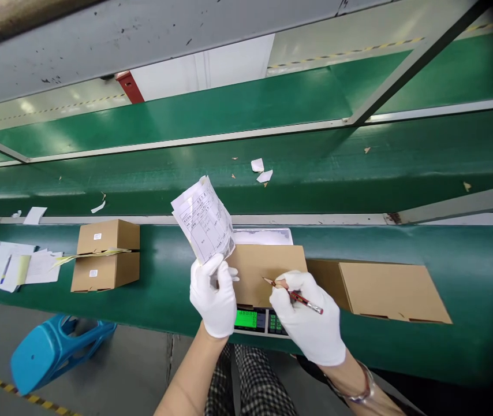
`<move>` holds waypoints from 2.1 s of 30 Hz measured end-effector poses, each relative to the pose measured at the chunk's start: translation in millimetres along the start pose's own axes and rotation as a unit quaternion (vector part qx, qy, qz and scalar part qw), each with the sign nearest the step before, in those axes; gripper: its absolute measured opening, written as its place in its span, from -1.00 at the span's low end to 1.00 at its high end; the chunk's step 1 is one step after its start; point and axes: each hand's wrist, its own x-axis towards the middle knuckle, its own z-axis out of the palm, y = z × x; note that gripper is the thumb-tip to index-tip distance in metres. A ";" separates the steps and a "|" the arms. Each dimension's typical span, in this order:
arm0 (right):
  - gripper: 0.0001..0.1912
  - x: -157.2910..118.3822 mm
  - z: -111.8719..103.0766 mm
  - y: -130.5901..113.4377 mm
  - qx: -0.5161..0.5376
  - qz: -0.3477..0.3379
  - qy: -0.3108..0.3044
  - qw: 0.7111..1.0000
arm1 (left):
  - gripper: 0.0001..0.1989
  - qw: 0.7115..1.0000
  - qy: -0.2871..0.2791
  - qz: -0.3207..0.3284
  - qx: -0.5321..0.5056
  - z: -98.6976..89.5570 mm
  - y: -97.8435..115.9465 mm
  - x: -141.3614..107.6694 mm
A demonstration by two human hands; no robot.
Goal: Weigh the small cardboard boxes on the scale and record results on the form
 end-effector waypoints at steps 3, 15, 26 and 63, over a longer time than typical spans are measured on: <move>-0.90 -3.6 -0.4 2.5 0.037 0.019 -0.006 0.999 | -0.90 0.999 -0.004 -0.036 -0.024 -1.2 3.8 2.8; -0.89 22.3 -40.6 -29.4 0.094 -0.064 -0.003 0.993 | -0.76 0.967 -0.074 -0.212 -0.120 -55.7 58.9 18.8; -0.72 28.9 -33.0 -96.1 0.019 -0.096 -0.076 0.992 | -0.80 0.945 -0.072 -0.219 -0.233 -68.6 78.4 -14.6; -0.87 5.5 -45.7 -120.7 0.053 -0.149 -0.111 0.981 | -0.83 0.940 -0.068 -0.159 -0.295 -98.6 50.0 -44.3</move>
